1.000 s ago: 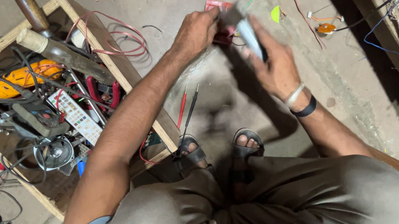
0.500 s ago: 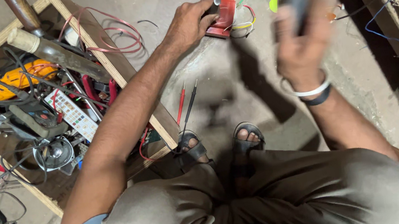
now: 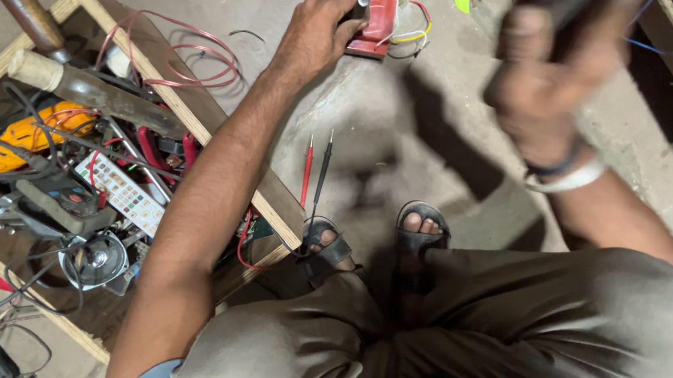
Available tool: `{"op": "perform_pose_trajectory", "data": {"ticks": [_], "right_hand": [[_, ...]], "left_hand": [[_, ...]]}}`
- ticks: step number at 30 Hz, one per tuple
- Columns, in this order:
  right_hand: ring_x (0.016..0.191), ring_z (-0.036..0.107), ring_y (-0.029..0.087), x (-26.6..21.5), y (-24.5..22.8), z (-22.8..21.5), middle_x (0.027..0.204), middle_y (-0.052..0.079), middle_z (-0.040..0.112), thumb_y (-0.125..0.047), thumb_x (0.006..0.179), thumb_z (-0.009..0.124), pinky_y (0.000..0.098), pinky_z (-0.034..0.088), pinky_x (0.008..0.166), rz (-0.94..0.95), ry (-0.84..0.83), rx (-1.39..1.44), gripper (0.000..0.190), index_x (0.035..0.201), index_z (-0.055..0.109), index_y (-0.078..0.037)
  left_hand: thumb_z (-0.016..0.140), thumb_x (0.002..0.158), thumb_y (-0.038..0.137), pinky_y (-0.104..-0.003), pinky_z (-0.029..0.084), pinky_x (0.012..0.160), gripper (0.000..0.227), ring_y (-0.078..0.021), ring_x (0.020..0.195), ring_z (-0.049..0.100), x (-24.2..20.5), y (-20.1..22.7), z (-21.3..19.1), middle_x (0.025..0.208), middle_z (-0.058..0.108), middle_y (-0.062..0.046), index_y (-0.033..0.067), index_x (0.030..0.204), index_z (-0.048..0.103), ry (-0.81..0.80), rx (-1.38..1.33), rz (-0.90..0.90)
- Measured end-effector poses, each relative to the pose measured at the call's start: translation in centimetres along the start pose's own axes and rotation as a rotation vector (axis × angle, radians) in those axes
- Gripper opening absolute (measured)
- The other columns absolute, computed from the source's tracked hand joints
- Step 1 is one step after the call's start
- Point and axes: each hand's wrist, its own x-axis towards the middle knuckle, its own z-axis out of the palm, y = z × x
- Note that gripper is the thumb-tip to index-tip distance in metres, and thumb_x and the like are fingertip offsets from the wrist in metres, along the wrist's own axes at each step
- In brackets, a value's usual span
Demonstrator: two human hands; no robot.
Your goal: The person sits cross-legged on a chair and repeatedly hammers a metal rod into a red electrical component placed on the floor. They adjust the component and rod between strikes, using a hammer in the right hand and holding the component with the left.
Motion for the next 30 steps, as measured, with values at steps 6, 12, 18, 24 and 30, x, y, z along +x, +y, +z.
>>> {"op": "perform_pose_trajectory", "data": {"ticks": [6,12,18,24,30], "right_hand": [[0.115,0.064,0.033,-3.2,4.2,2.6,0.131,0.024,0.064,-0.005,0.102,0.067,0.0447,0.053,0.099,0.215,-0.577,-0.005,0.056,0.154,0.048,0.004],[0.089,0.059,0.019,-2.9,3.4,-1.1,0.112,0.01,0.063,-0.007,0.109,0.069,0.0338,0.05,0.079,0.337,-0.474,0.079,0.055,0.159,0.046,0.0],[0.066,0.055,0.006,-2.5,2.9,-1.7,0.091,-0.001,0.057,-0.012,0.11,0.065,0.0232,0.046,0.056,0.557,-0.452,0.229,0.058,0.162,0.043,-0.002],[0.064,0.054,0.007,-3.7,3.6,-1.0,0.092,0.0,0.06,-0.016,0.109,0.065,0.0238,0.046,0.055,0.553,-0.385,0.223,0.058,0.16,0.043,0.001],[0.074,0.056,0.012,-3.2,2.7,-3.0,0.101,0.006,0.06,-0.025,0.122,0.07,0.0226,0.047,0.065,0.249,-0.233,0.119,0.058,0.163,0.041,0.004]], "left_hand": [[0.074,0.091,0.009,-0.051,0.052,0.072,0.016,-0.0432,0.082,0.068,-0.1,0.3,-0.5,0.083,0.069,-0.022,0.0004,0.102,0.066,-0.042,0.007,-0.052],[0.072,0.1,0.009,-0.039,0.055,0.07,0.013,-0.024,0.071,0.067,0.0,-1.7,0.9,0.08,0.071,-0.011,-0.0014,0.102,0.064,0.034,-0.266,-0.081],[0.067,0.099,0.01,-0.025,0.053,0.06,0.009,-0.0066,0.067,0.065,1.3,-4.0,2.0,0.076,0.069,0.0,0.0012,0.099,0.065,0.059,-0.517,-0.386],[0.063,0.101,0.009,-0.025,0.058,0.069,0.008,-0.0074,0.078,0.068,1.0,-3.3,2.0,0.084,0.069,0.001,0.0013,0.104,0.061,0.114,-0.849,-0.269],[0.071,0.1,0.011,-0.043,0.051,0.067,0.018,-0.0319,0.069,0.062,-0.5,-0.1,2.4,0.077,0.064,-0.018,-0.0029,0.1,0.06,0.001,-0.146,-0.096]]}}
